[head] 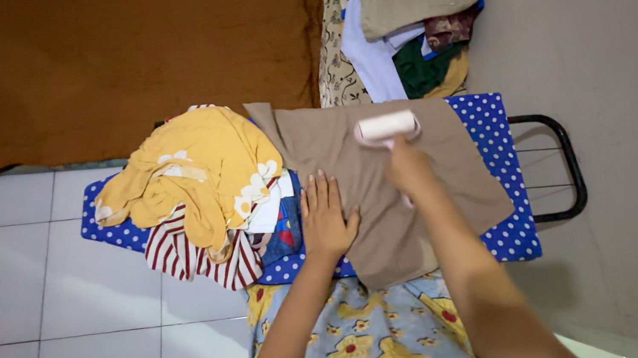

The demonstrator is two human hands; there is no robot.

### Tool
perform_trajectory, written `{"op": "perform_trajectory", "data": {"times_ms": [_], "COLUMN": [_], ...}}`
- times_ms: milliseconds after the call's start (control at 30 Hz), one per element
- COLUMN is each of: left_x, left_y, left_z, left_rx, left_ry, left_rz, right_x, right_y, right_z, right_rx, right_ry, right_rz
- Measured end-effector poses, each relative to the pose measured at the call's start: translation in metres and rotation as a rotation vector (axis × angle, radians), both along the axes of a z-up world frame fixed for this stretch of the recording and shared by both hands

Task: The person uses a lint roller to remove lint from several garments laid on a blue polka-dotted ironing board. The person rolls the sticky roller over a brown shirt, then a blue Mario-themed shirt, and other items, periodically lifting the roller to reposition the clothes.

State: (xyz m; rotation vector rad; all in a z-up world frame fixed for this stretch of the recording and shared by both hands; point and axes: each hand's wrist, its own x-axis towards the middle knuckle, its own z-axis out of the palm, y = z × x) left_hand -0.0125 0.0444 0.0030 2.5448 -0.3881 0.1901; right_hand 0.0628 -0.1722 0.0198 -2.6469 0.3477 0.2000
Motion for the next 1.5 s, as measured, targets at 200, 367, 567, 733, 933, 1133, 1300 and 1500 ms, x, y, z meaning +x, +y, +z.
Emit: {"op": "perform_trajectory", "data": {"times_ms": [200, 367, 567, 733, 933, 1133, 1300, 1500], "left_x": [-0.001, -0.006, -0.03, -0.024, -0.018, 0.03, 0.049, 0.057], "left_y": [0.0, -0.008, -0.076, -0.17, -0.213, -0.209, -0.181, -0.106], "left_z": [0.002, 0.021, 0.037, 0.032, -0.017, -0.028, 0.065, 0.191], "left_rx": [-0.018, 0.004, -0.197, -0.19, -0.054, -0.732, -1.539, -2.068], "left_ry": [-0.032, -0.125, -0.088, 0.029, 0.161, 0.52, 0.719, 0.606], "left_rz": [0.004, 0.054, -0.394, -0.71, -0.594, -0.019, -0.116, -0.316], "right_x": [-0.134, -0.211, -0.203, -0.179, -0.188, -0.204, -0.174, -0.087], "right_y": [-0.018, -0.059, -0.09, -0.081, -0.076, -0.071, -0.028, -0.02], "right_z": [0.034, 0.092, 0.144, 0.105, 0.078, 0.057, 0.028, 0.036], "right_rx": [0.068, 0.318, 0.215, 0.095, 0.737, 0.441, 0.134, 0.85], "right_ry": [0.255, -0.026, 0.06, -0.734, -0.814, -0.599, -0.68, -0.909], "right_rz": [0.036, 0.243, -0.436, -0.237, -0.493, -0.693, -0.258, -0.382]}}
